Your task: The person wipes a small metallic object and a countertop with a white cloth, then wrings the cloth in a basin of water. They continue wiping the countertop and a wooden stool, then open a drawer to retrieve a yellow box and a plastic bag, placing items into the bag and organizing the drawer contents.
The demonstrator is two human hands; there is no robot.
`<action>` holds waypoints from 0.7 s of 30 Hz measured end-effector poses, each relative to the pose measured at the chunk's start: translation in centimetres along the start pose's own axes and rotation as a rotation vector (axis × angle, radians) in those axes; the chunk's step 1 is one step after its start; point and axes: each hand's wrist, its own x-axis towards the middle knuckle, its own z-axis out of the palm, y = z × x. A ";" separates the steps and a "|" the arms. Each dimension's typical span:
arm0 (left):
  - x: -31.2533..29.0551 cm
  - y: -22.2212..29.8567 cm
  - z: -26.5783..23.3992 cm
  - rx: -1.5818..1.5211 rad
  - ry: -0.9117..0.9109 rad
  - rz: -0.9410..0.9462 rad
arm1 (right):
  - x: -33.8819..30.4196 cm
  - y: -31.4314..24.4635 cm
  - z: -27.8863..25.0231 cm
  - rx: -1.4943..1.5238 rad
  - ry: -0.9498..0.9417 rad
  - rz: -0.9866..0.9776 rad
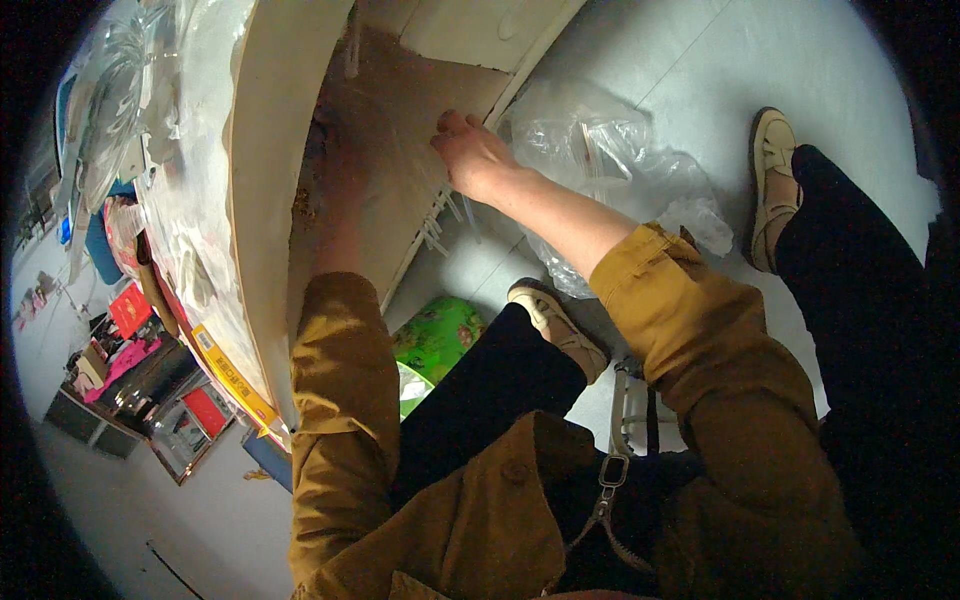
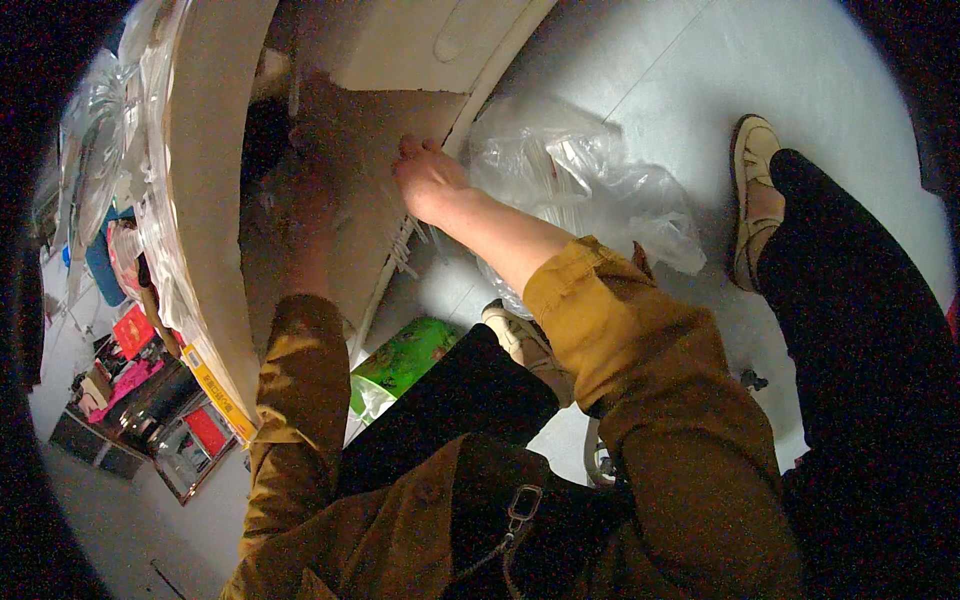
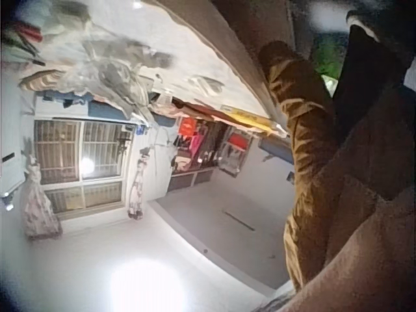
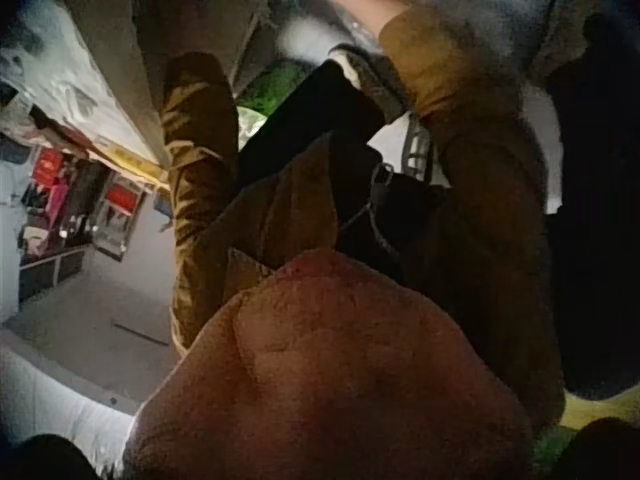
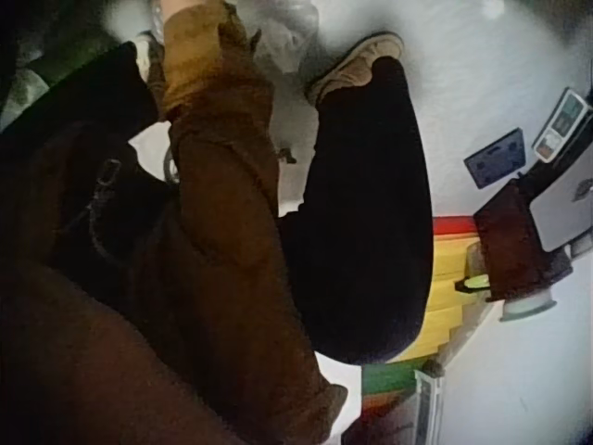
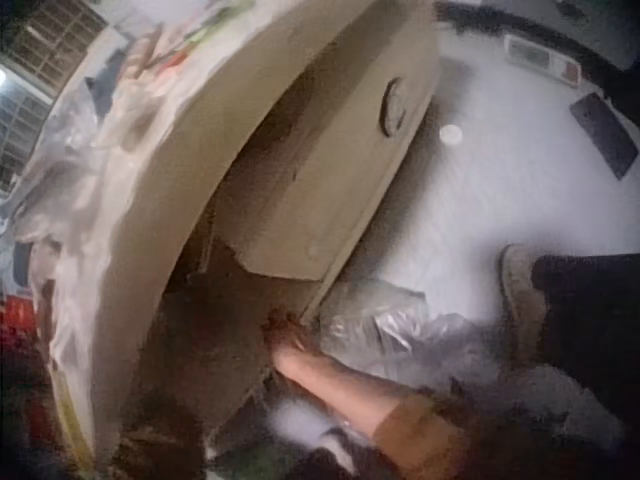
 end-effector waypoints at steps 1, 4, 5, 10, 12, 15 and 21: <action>-0.9 -0.7 1.9 0.081 0.031 0.005 | 0.3 0.1 1.0 0.049 0.009 0.027; -2.3 -2.8 6.0 0.275 -0.120 0.051 | -0.3 -0.7 -0.2 0.028 -0.042 -0.002; -2.0 -4.2 6.7 0.123 -0.243 0.002 | -0.7 -1.1 -0.7 -0.007 -0.073 -0.042; 2.5 -2.9 1.0 0.225 -0.513 0.084 | 1.3 1.8 1.9 0.096 -0.044 0.098; 3.3 -4.7 -0.6 -0.014 -0.521 -0.037 | 1.3 1.3 2.5 0.154 -0.038 0.118; 0.5 -2.7 -3.0 -0.067 -0.094 -0.020 | 0.9 1.0 1.2 0.148 -0.024 0.093; 2.0 -1.5 -6.5 -0.041 0.116 0.066 | 1.4 1.4 2.0 0.148 -0.005 0.041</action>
